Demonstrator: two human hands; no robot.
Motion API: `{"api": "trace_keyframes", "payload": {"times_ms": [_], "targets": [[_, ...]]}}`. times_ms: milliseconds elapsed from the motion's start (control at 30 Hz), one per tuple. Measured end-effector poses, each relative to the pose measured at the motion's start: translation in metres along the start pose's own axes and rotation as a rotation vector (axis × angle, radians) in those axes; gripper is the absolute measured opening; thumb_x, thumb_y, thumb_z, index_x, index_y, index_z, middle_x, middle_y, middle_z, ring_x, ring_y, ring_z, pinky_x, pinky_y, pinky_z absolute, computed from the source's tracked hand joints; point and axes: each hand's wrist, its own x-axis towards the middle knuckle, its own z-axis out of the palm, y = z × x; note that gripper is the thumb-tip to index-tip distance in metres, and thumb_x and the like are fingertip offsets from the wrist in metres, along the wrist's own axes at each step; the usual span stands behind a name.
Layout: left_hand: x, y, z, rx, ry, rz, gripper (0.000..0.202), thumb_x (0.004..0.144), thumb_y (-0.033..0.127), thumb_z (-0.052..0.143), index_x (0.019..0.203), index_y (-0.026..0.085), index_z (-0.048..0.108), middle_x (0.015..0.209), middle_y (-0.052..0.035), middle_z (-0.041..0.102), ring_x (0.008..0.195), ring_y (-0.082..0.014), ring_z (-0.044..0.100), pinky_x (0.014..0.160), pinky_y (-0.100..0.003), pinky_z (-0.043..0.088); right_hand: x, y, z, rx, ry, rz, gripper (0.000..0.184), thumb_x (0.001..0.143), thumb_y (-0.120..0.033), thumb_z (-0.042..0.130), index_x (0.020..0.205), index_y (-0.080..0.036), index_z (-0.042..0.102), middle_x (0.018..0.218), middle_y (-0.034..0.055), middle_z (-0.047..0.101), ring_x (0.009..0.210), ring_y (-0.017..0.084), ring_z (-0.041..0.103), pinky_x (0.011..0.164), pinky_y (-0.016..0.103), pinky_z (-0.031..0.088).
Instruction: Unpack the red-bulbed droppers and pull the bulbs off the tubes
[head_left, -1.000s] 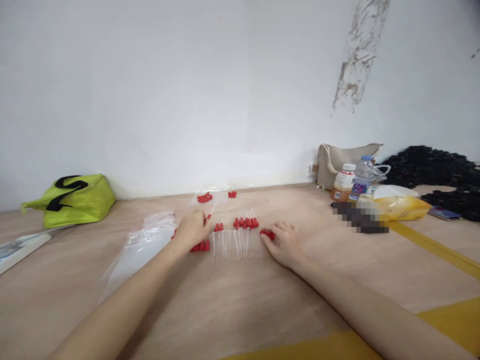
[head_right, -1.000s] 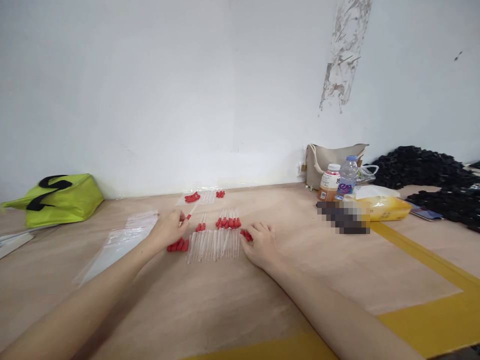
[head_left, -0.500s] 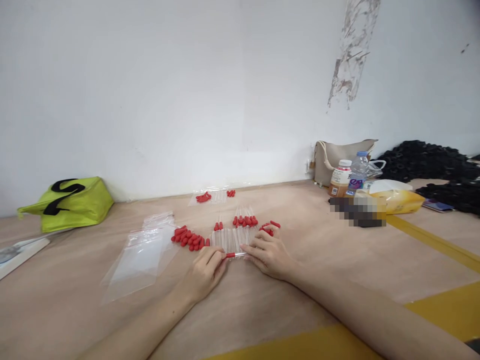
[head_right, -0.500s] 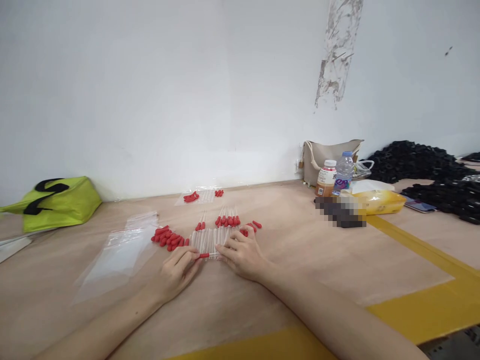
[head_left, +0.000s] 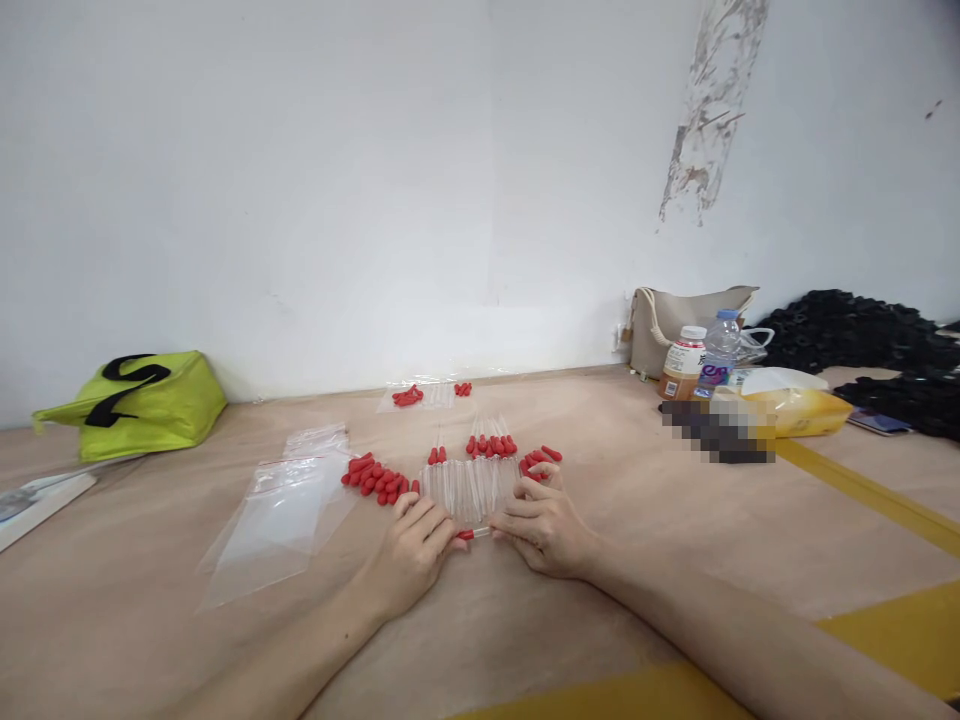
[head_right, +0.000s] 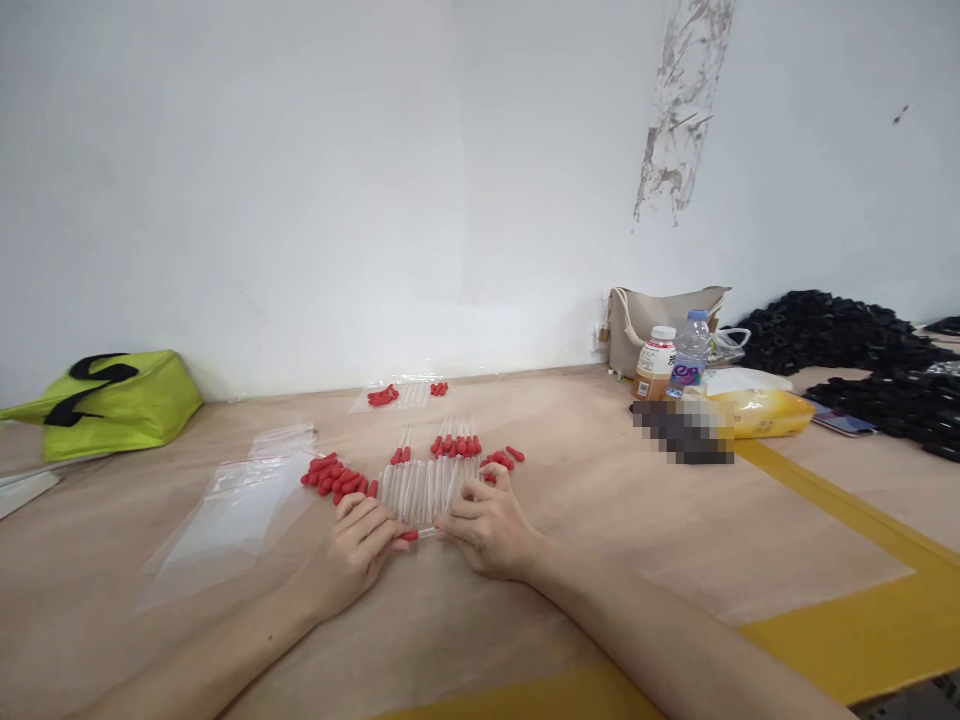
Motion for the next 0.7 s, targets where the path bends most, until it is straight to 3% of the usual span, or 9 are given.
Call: {"api": "trace_keyframes", "payload": {"times_ms": [233, 367, 433, 533, 700], "targets": [[-0.006, -0.005, -0.006, 0.018, 0.000, -0.004, 0.021, 0.086, 0.017, 0.043, 0.068, 0.016, 0.055, 0.063, -0.0017, 0.053, 0.063, -0.0139, 0.044, 0.064, -0.030, 0.035, -0.006, 0.005, -0.004, 0.052, 0.041, 0.029, 0.017, 0.082, -0.024, 0.047, 0.076, -0.022, 0.062, 0.058, -0.0028, 0.057, 0.068, 0.012, 0.042, 0.080, 0.035, 0.022], [-0.014, -0.023, -0.016, -0.035, 0.055, -0.113, 0.014, 0.085, 0.020, 0.044, 0.086, 0.018, 0.058, 0.079, -0.0040, 0.057, 0.072, -0.0142, 0.052, 0.066, -0.028, 0.041, -0.004, 0.013, -0.005, 0.062, 0.183, 0.252, 0.016, 0.082, -0.027, 0.049, 0.080, -0.024, 0.065, 0.059, -0.0017, 0.060, 0.067, 0.012, 0.045, 0.079, 0.033, 0.022], [-0.014, -0.034, -0.024, -0.063, 0.109, -0.221, 0.017, 0.086, 0.022, 0.043, 0.095, 0.020, 0.057, 0.087, -0.0045, 0.056, 0.078, -0.0141, 0.054, 0.071, -0.027, 0.044, 0.000, 0.017, -0.004, 0.044, 0.208, 0.397, 0.018, 0.083, -0.028, 0.048, 0.083, -0.024, 0.065, 0.062, -0.0007, 0.062, 0.065, 0.012, 0.047, 0.077, 0.032, 0.022], [-0.012, -0.058, -0.036, -0.018, 0.184, -0.498, 0.024, 0.084, 0.027, 0.042, 0.099, 0.020, 0.059, 0.092, -0.0056, 0.053, 0.084, -0.0162, 0.054, 0.071, -0.027, 0.046, 0.006, 0.022, 0.001, -0.025, 0.167, 0.557, 0.018, 0.083, -0.027, 0.046, 0.080, -0.021, 0.063, 0.063, 0.0004, 0.063, 0.065, 0.012, 0.050, 0.073, 0.030, 0.022], [-0.026, -0.110, -0.046, 0.021, 0.149, -0.886, 0.033, 0.076, 0.032, 0.042, 0.098, 0.019, 0.063, 0.082, -0.0053, 0.056, 0.075, -0.0182, 0.056, 0.064, -0.029, 0.046, 0.010, 0.028, 0.012, -0.167, 0.091, 0.543, 0.019, 0.082, -0.022, 0.046, 0.077, -0.023, 0.064, 0.070, 0.0008, 0.066, 0.071, 0.013, 0.053, 0.073, 0.030, 0.021]]}}
